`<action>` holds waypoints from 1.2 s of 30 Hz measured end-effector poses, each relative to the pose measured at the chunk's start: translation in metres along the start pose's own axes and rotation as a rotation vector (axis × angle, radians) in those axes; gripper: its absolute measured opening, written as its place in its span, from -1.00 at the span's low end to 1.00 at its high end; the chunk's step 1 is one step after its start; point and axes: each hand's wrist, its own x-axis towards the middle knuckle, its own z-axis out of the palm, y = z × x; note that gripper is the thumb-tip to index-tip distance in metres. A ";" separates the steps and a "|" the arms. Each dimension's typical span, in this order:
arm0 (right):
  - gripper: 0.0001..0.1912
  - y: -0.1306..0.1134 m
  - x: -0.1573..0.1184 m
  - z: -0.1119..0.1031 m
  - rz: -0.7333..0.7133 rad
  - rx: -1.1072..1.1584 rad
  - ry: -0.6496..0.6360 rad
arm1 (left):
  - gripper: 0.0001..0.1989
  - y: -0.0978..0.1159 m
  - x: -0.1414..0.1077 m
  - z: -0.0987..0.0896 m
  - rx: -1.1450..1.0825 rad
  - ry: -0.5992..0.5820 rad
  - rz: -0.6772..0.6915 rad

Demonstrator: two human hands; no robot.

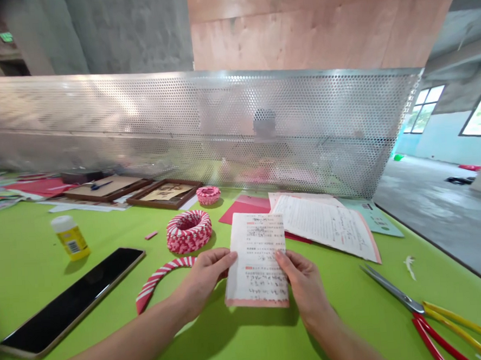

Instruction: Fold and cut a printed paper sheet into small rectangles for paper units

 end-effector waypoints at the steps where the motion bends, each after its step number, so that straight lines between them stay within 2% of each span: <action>1: -0.82 0.000 0.000 0.000 0.000 -0.009 0.000 | -0.79 0.000 0.000 0.000 0.002 -0.002 -0.002; 13: -0.83 0.001 0.002 -0.001 -0.011 -0.053 0.039 | -0.78 -0.004 0.004 -0.003 0.007 -0.010 0.000; 17: -0.84 0.001 0.001 -0.001 -0.016 -0.060 0.064 | -0.76 -0.002 0.003 -0.002 -0.037 -0.072 -0.011; 23: -0.79 0.001 -0.001 0.002 -0.042 -0.080 0.008 | -0.78 -0.004 0.004 -0.002 -0.048 -0.029 -0.027; 36: -0.83 -0.003 -0.003 0.003 -0.034 -0.013 -0.023 | -0.79 -0.005 0.005 -0.003 -0.031 -0.053 -0.014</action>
